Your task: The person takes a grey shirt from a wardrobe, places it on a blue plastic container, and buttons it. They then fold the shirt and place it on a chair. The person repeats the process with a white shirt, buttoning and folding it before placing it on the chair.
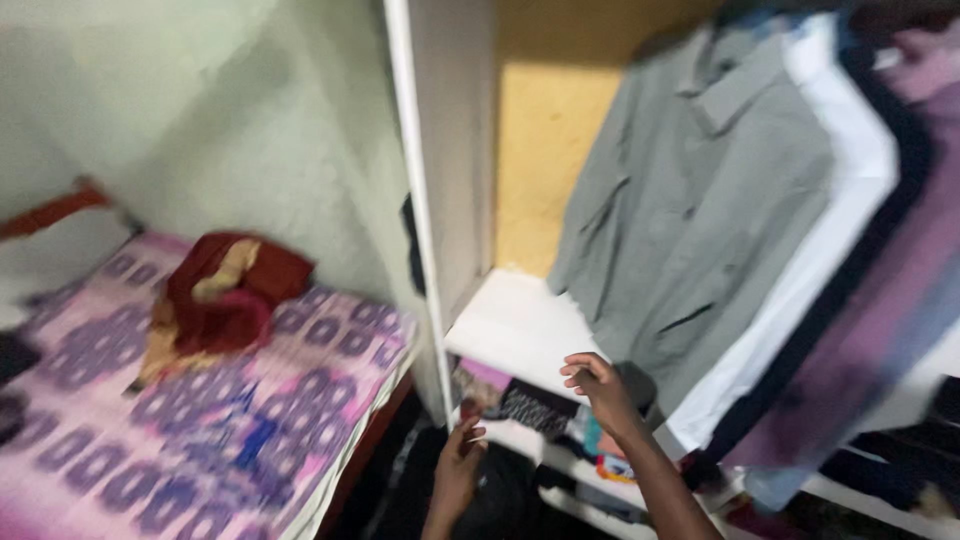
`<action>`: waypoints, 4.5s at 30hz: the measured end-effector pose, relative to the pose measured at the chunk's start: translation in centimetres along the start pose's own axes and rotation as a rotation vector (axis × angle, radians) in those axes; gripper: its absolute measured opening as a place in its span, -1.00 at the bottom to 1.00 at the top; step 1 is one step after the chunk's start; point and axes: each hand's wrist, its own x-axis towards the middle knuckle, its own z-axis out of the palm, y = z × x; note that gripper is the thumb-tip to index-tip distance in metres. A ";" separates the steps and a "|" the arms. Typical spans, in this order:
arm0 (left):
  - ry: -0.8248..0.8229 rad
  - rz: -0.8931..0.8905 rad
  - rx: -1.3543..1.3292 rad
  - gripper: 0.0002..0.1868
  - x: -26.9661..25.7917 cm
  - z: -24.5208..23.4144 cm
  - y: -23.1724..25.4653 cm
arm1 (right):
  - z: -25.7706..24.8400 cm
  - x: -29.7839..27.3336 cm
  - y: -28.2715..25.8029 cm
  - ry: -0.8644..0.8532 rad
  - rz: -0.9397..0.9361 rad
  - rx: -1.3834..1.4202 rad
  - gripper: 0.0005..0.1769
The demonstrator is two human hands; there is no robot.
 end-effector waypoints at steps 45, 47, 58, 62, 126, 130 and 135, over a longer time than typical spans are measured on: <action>-0.171 -0.146 -0.130 -0.54 9.3 6.2 5.5 | -7.7 7.8 -35.6 0.853 -0.845 -1.301 -0.83; -0.198 -0.035 -0.228 -0.55 8.6 5.3 4.7 | -6.1 6.3 -32.7 0.787 -0.925 -1.226 -0.82; 0.773 0.701 0.108 -0.89 -5.3 -6.9 14.7 | 3.0 -3.2 -14.8 0.151 -0.689 -0.778 -0.74; 0.946 0.852 0.314 -0.75 -9.7 -11.4 19.5 | 7.6 -5.7 -12.9 -0.054 -0.352 -0.548 -0.66; 2.716 -0.305 -0.558 -0.04 -24.9 55.2 -13.8 | 37.0 -50.5 -6.2 -2.507 -0.191 0.733 -0.77; 3.075 -0.377 -0.758 -0.14 -25.9 58.1 -13.9 | 32.4 -57.5 -5.9 -2.623 -0.215 0.678 -0.77; 3.506 -0.593 -1.107 -0.28 -27.9 58.9 -14.7 | 22.8 -66.5 -5.2 -2.828 -0.408 0.613 -0.79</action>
